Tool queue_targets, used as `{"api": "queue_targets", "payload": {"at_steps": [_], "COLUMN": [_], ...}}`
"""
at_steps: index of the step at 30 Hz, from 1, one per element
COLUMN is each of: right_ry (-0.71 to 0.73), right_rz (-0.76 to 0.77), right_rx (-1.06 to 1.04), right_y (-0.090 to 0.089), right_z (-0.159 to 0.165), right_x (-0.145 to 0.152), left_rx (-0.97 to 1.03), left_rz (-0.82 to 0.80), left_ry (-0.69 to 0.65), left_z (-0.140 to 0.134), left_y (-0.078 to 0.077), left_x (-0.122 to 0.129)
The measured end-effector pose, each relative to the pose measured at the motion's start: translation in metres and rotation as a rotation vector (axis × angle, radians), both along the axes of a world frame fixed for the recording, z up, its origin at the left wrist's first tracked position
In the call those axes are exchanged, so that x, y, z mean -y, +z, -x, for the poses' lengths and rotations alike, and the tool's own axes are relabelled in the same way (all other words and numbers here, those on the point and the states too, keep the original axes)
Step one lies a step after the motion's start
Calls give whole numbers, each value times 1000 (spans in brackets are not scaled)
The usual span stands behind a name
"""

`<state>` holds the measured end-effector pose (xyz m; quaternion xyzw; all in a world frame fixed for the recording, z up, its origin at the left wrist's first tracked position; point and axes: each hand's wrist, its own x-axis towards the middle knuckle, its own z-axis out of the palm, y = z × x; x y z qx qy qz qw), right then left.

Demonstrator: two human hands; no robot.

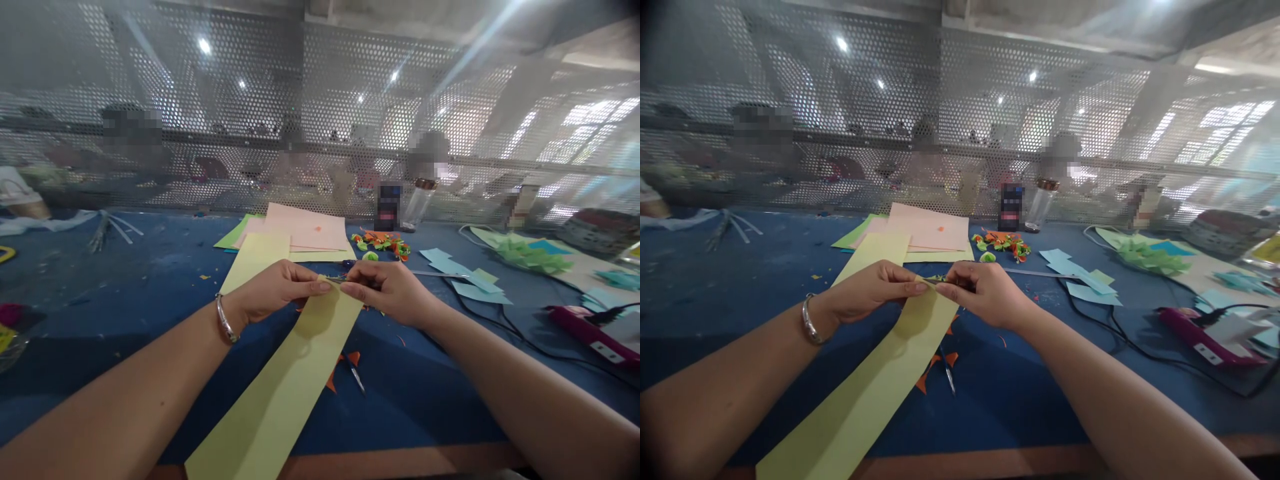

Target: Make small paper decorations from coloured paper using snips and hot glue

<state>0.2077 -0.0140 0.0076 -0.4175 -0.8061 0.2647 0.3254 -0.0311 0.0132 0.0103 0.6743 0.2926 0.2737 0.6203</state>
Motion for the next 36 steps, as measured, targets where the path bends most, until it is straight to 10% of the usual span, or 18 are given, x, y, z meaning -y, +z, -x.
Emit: {"api": "queue_targets", "payload": {"at_steps": [36], "right_ry": [7], "right_rz": [-17], "right_rx": [13], "right_y": [-3], "right_z": [0], "right_x": [-1], "left_rx": [-112], "left_rz": [-61], "left_ry": [-10], "left_z": [-2], "left_y": [-1], "left_x": [1]}}
